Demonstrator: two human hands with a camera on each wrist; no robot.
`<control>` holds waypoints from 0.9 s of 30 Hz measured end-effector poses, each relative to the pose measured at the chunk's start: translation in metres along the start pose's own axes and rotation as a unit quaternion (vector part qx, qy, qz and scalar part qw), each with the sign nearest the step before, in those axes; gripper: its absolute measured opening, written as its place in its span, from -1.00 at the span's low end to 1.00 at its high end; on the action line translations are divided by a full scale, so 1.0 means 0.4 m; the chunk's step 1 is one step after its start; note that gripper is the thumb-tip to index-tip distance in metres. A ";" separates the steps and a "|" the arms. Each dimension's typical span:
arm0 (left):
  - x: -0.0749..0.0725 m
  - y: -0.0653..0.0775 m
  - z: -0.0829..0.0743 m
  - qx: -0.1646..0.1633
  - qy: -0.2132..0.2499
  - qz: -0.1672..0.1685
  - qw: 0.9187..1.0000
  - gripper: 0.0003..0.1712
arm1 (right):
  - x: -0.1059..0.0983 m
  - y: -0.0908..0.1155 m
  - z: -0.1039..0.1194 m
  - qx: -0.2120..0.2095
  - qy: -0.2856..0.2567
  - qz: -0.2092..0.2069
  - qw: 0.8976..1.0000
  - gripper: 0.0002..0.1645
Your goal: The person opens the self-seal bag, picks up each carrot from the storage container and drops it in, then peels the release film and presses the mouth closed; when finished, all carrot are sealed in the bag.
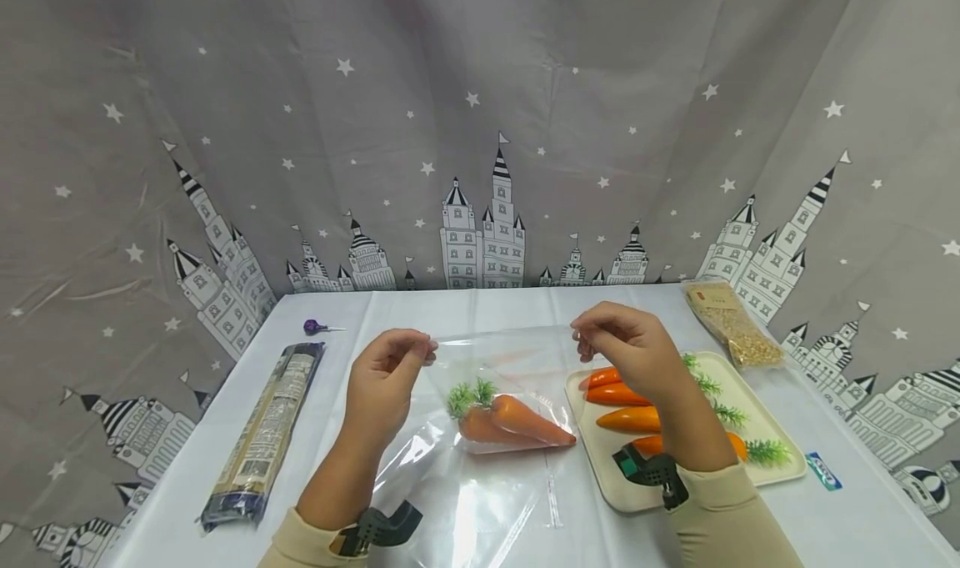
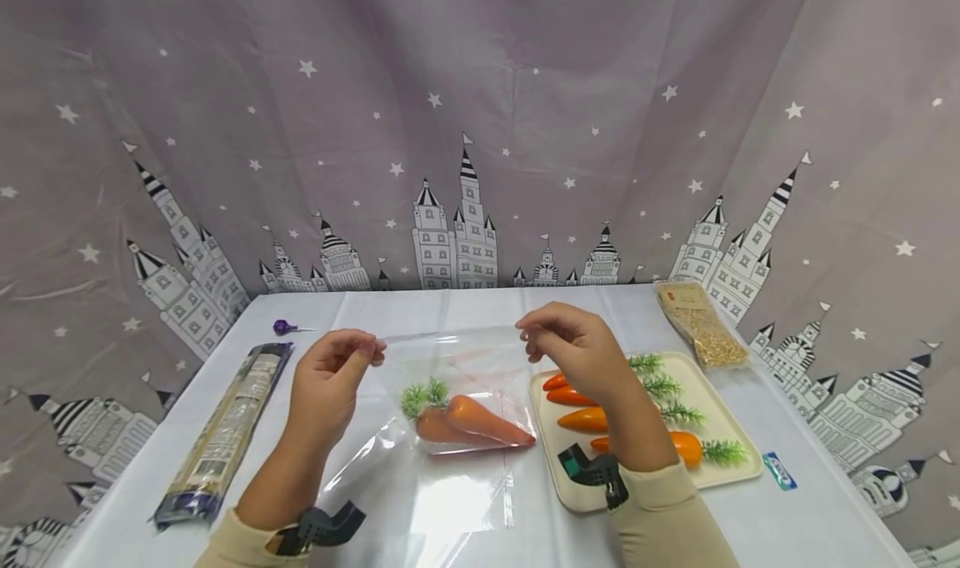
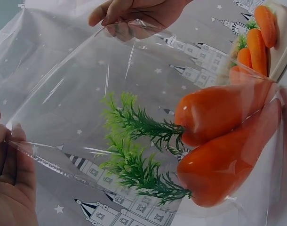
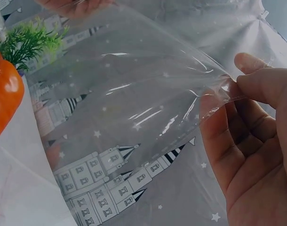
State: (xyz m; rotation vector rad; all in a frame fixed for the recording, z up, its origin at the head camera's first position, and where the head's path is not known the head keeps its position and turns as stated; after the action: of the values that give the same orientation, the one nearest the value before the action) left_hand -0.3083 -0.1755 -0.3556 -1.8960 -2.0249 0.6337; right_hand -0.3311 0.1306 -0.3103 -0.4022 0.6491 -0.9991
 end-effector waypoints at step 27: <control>0.001 0.000 0.012 -0.011 -0.037 -0.003 0.999 -0.74 | -0.014 0.003 0.009 0.007 0.143 -0.012 0.990 -0.61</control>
State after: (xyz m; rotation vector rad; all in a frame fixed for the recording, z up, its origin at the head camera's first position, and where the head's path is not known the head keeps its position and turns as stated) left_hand -0.3107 -0.1755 -0.3599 -1.9052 -2.0906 0.6915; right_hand -0.3299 0.1363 -0.3065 -0.2563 0.8970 -1.0941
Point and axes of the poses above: each hand's wrist, its own y-axis away from the middle knuckle, its own x-axis out of the palm, z = x × y, the point moved 10 cm from there along -y, towards the middle knuckle, and after that the axes turned 6 degrees about z, right-handed, at the moved point
